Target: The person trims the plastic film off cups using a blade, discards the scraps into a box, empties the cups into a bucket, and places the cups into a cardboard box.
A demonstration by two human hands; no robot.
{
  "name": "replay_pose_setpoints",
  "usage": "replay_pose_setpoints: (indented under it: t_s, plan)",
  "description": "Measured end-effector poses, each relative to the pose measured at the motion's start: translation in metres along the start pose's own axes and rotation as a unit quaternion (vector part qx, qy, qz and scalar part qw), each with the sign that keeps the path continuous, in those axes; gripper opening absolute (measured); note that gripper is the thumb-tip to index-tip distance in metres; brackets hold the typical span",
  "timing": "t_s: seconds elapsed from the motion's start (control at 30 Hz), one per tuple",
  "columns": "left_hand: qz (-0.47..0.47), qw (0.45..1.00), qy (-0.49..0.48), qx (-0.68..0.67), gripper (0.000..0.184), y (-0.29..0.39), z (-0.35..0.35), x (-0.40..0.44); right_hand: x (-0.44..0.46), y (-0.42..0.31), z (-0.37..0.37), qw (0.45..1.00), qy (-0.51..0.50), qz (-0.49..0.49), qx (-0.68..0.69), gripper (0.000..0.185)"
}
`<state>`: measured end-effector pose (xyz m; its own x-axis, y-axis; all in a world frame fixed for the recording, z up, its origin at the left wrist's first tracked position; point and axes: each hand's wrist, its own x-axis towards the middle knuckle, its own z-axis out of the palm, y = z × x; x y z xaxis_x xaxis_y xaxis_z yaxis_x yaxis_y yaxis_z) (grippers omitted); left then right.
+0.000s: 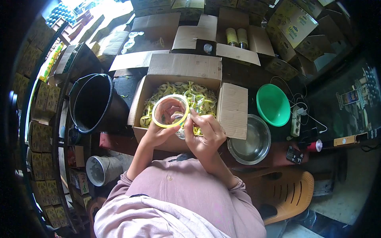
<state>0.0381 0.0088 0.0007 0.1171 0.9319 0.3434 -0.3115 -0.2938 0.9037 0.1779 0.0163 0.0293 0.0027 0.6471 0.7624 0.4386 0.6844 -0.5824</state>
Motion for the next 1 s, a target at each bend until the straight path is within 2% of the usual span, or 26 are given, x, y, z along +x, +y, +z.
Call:
replay_pose_setpoints:
  t_s: [0.2,0.4,0.73,0.8,1.0]
  plan:
    - [0.008,0.995,-0.004,0.101,0.063,0.003,-0.004,-0.001,0.003,0.004,0.001,1.0,-0.001,-0.007,0.012,0.022]
    - [0.002,0.999,-0.03,0.039,0.059,0.002,-0.007,0.0,0.004,0.004,0.0,1.0,-0.009,-0.006,0.024,0.023]
    - [-0.01,0.999,-0.023,0.042,0.06,0.008,-0.009,-0.002,0.004,0.004,0.001,0.999,-0.014,-0.04,-0.011,0.022]
    - [-0.001,0.997,-0.008,0.075,0.065,0.009,-0.011,-0.002,-0.001,0.004,0.002,0.999,-0.015,-0.026,-0.01,0.021]
    - [-0.021,0.998,-0.038,0.049,0.065,0.004,-0.015,-0.001,0.0,0.001,0.001,1.0,-0.016,0.002,0.008,0.021]
